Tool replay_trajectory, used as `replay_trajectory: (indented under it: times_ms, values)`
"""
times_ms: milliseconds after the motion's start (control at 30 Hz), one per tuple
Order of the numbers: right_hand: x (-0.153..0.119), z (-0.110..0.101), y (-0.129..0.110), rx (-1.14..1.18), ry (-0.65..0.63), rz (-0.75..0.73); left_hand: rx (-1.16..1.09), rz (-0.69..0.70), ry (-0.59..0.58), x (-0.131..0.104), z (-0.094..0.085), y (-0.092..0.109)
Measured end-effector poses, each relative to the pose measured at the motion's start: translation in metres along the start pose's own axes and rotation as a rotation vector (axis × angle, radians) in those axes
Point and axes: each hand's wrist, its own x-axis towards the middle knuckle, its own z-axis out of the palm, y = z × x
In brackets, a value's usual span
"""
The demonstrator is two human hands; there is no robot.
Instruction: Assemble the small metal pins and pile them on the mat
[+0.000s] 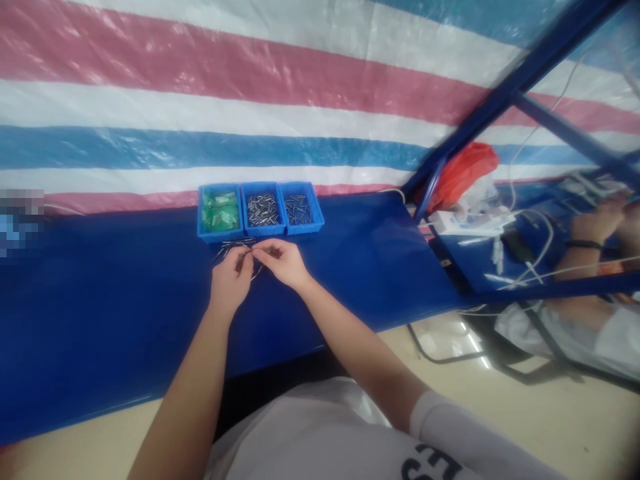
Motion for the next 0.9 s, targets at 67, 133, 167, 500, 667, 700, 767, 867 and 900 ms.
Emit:
replay_trajectory:
  times_ms: [67,133,167,500,667,700,767,867,900]
  values:
    - [0.0001,0.0000,0.0000,0.001,-0.002,-0.002,0.004,-0.001,-0.001,0.0001,0.0001,0.0000]
    - [0.0005,0.0000,0.0003,-0.006,-0.005,0.003,0.010,0.000,-0.003,0.0001,0.0001,-0.0001]
    - [0.0007,0.0000,0.0006,-0.009,-0.006,0.006,0.013,0.001,-0.003,0.0002,0.0001,-0.0002]
    - [0.0007,0.0000,0.0013,-0.005,-0.004,0.002,0.013,0.005,-0.003,0.0000,-0.0002,-0.0004]
    - [0.0014,0.0003,0.0030,-0.014,0.006,0.010,0.016,0.012,-0.003,0.0003,-0.0002,-0.0004]
    - [0.0015,0.0003,0.0036,-0.014,0.006,0.011,0.014,0.012,-0.004,0.0003,-0.0001,-0.0006]
    - [0.0017,0.0001,0.0044,-0.020,0.007,0.013,0.007,0.010,-0.002,0.0004,0.0000,-0.0011]
    - [0.0017,-0.0003,0.0051,-0.021,0.008,0.013,0.005,0.009,0.002,0.0003,-0.0001,-0.0013]
    - [0.0016,-0.0004,0.0054,-0.019,0.008,0.013,0.006,0.010,0.002,0.0002,-0.0002,-0.0013]
